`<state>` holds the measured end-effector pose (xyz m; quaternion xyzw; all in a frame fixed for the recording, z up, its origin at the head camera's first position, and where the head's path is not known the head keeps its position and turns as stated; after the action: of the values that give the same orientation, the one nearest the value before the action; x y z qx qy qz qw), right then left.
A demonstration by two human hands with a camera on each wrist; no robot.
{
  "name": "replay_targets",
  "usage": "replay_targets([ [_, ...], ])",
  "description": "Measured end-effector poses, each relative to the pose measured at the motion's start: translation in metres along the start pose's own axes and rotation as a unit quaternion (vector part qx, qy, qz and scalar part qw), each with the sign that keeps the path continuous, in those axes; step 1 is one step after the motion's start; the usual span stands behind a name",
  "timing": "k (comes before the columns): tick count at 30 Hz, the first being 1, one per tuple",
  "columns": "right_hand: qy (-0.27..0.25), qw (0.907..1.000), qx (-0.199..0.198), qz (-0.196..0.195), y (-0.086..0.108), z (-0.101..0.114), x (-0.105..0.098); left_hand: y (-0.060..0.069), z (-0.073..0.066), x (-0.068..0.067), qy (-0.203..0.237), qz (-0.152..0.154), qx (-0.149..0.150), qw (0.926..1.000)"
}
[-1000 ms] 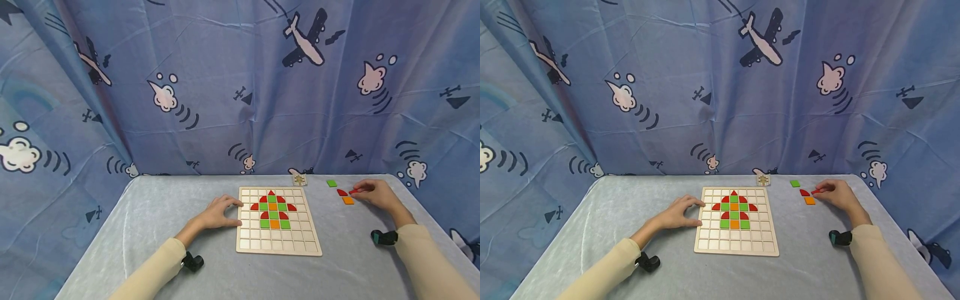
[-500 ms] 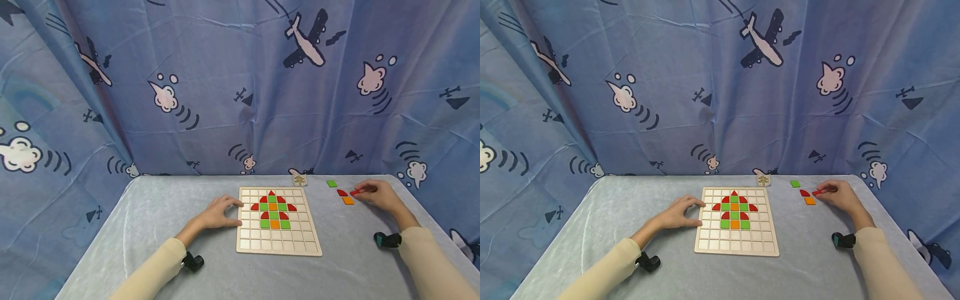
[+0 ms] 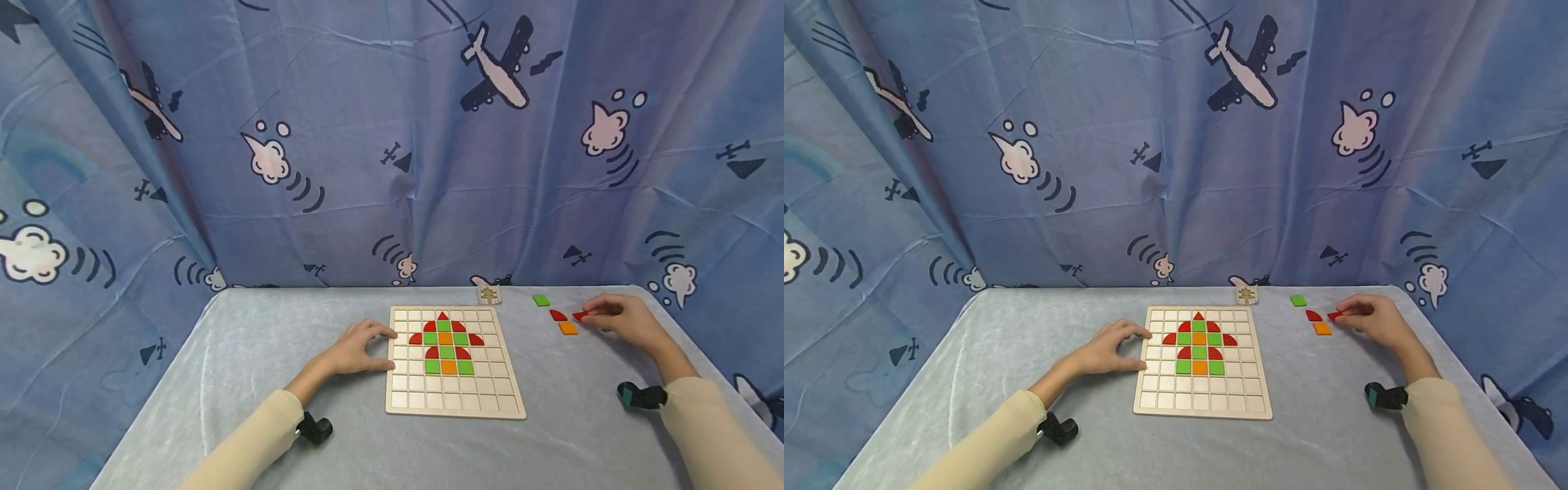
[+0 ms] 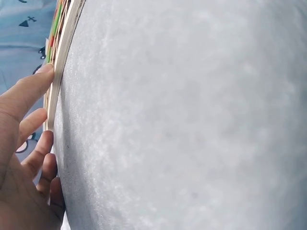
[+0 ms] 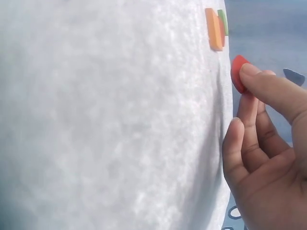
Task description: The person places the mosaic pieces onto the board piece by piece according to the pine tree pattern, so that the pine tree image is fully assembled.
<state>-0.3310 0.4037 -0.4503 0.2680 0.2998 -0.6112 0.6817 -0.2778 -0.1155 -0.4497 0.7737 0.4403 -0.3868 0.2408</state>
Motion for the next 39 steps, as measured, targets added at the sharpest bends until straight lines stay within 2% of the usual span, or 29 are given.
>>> replay_targets([
  [9, -0.016, 0.9998, -0.003, 0.012, 0.008, 0.008, -0.001, 0.0, 0.0, 0.0, 0.001, 0.0, -0.003, 1.0],
  [26, -0.02, 0.9984, -0.023, 0.048, 0.018, 0.048, 0.017, 0.001, 0.0, 0.0, 0.006, 0.001, 0.0, 1.0],
  [35, -0.04, 0.9954, -0.074, 0.046, 0.024, 0.081, 0.033, 0.001, 0.0, -0.001, 0.007, -0.001, -0.001, 1.0],
  [39, -0.059, 0.9927, -0.087, 0.059, 0.028, 0.095, 0.04, 0.0, 0.0, 0.0, 0.007, -0.001, -0.001, 1.0],
])
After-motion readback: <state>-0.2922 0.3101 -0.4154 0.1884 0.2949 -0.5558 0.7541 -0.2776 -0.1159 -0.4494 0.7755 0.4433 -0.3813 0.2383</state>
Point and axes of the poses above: each hand's wrist, its own y-axis away from the middle knuckle, its own x-axis out of the palm, z = x × y, the point moved 4 cm from there along -y, towards the middle knuckle
